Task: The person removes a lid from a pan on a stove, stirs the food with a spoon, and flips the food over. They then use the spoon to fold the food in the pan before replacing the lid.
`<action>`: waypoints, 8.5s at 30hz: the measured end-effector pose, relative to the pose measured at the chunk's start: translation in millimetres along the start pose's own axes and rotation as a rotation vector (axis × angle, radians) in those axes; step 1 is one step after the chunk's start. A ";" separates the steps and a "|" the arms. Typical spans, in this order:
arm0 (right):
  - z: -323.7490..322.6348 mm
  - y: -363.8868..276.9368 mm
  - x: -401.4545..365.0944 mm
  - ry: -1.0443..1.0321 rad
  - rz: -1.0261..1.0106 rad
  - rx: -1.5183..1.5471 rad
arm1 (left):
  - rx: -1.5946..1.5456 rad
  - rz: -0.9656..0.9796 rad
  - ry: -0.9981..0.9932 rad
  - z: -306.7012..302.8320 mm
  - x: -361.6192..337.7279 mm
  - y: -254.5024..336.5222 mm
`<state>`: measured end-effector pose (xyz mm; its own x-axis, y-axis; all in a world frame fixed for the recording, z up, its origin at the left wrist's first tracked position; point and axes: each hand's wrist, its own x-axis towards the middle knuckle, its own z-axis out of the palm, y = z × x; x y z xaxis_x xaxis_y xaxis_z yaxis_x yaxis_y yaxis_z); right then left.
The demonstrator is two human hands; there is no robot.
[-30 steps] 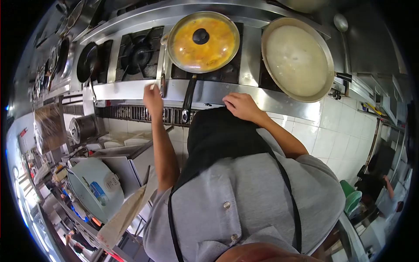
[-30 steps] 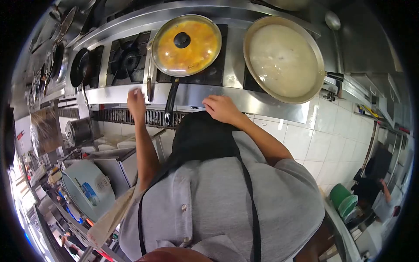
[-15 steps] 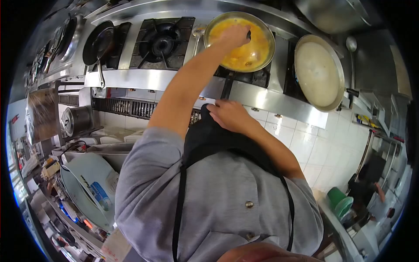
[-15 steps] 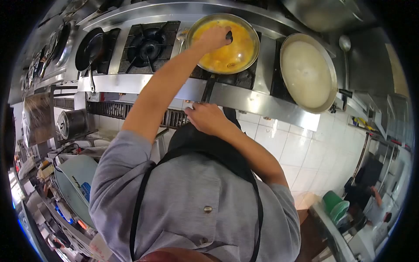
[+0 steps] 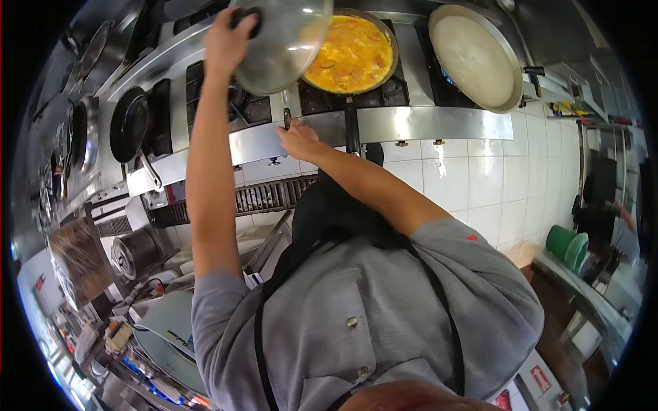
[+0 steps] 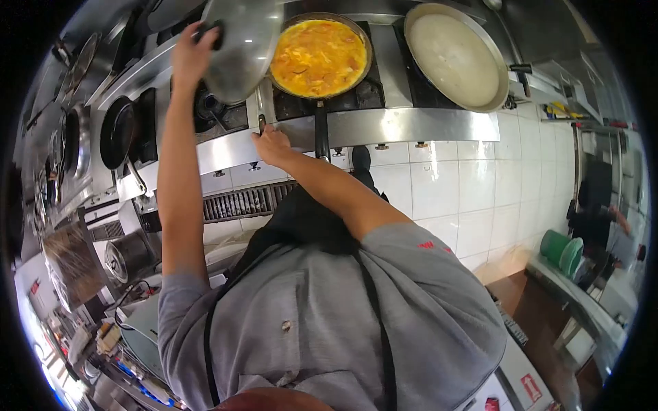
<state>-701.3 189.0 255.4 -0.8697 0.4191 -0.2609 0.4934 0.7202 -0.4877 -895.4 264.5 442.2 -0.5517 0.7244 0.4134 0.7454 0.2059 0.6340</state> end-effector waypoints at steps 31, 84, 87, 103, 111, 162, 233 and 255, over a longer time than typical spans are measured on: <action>-177.8 124.5 -158.3 0.267 0.382 -0.353 | 0.176 -0.506 0.236 -101.7 -204.1 -97.7; -379.1 225.1 56.9 0.155 -0.313 -0.735 | 0.328 -0.533 -0.001 -15.0 -229.0 -97.4; -378.3 214.7 48.8 0.173 -0.311 -0.840 | 0.344 -0.476 0.041 -9.7 -232.9 -104.5; -343.7 211.2 -5.7 0.342 -0.268 -0.831 | 0.334 -0.530 0.021 -7.1 -242.1 -105.3; -343.1 212.1 -18.5 0.411 -0.142 -0.804 | 0.334 -0.517 0.015 -4.9 -241.9 -105.6; -427.8 65.6 51.6 -0.814 0.653 -0.649 | 0.046 -0.297 -0.024 64.9 -203.3 -21.5; -383.3 131.1 -54.4 -0.735 0.207 -0.218 | -0.544 -0.592 -0.751 112.4 -268.2 77.2; -252.0 133.2 -76.8 -0.333 0.251 0.105 | -0.609 -0.528 -0.703 119.7 -272.3 72.7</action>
<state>-564.6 392.1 420.4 -0.6892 0.3603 -0.6286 0.7010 0.5510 -0.4528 -646.3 161.0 297.5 -0.2660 0.8961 -0.3555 0.0556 0.3824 0.9223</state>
